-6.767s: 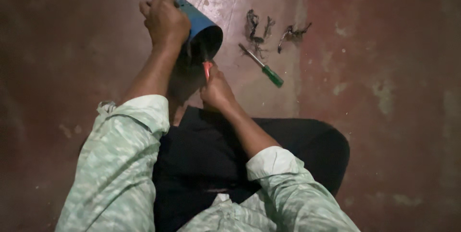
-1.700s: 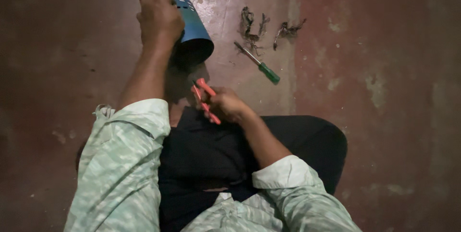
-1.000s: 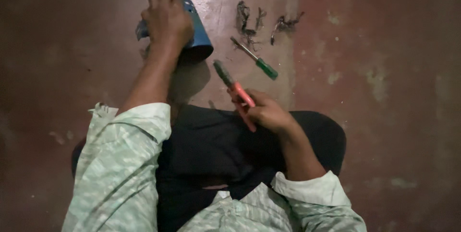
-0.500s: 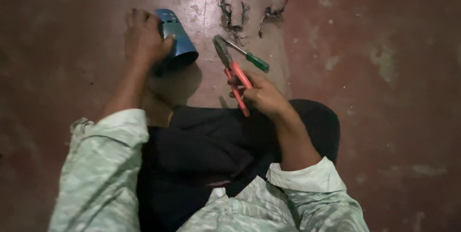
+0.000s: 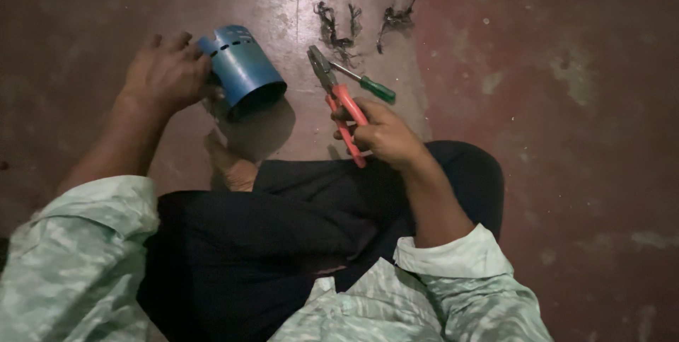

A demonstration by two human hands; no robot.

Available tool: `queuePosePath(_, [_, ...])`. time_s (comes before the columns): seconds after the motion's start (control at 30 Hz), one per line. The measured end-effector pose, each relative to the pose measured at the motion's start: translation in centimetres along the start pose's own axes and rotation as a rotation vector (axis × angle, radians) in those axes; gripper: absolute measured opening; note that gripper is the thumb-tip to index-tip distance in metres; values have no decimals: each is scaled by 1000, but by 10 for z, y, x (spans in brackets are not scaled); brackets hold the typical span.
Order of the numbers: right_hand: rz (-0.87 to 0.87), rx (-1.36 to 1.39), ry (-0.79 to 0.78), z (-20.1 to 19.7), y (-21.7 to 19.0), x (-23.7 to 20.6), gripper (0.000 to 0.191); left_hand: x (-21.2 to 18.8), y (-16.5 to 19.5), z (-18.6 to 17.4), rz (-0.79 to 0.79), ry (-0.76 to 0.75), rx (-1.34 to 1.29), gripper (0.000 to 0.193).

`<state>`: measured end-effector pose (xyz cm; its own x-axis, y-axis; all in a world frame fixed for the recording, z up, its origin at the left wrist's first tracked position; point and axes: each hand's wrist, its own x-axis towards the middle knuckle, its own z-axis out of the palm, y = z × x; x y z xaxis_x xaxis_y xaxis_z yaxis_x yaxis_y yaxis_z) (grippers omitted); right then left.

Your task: The person sits on the floor and uses a screwdriver and pliers to scrape and pull dark debris from the inside of a small blue container. The debris is placed on the floor beside the container.

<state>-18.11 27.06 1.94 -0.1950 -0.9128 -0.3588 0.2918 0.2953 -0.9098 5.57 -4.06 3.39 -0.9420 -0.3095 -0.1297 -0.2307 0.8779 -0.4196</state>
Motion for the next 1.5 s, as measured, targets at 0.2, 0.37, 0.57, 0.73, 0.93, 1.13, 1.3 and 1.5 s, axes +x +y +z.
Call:
queuePosePath(0.2, [-4, -6, 31, 4, -1, 0, 54, 32, 21, 2, -215, -7, -266, 57])
queuePosePath(0.37, [29, -5, 53, 7, -1, 3, 45, 83, 27, 8, -623, -2, -664, 58])
queuePosePath(0.57, [-16, 31, 43, 5, -2, 4, 46, 78, 22, 13, -922, -283, -945, 53])
queuePosePath(0.73, [44, 45, 58, 6, -6, 5, 44, 72, 34, 1, -1015, -168, -902, 49])
queuePosePath(0.93, [67, -17, 50, 8, -6, 4, 48, 69, 67, -15, -407, -183, -696, 100])
queuePosePath(1.13, [168, -15, 72, 3, 3, 1, 51, 71, 72, -3, -261, -94, -569, 87])
queuePosePath(1.3, [120, -177, 28, 1, 17, 1, 53, 95, 55, 2, -299, -94, -658, 73])
queuePosePath(1.5, [217, -158, -8, 3, 30, 2, 67, 105, 15, -24, -361, -170, -864, 75])
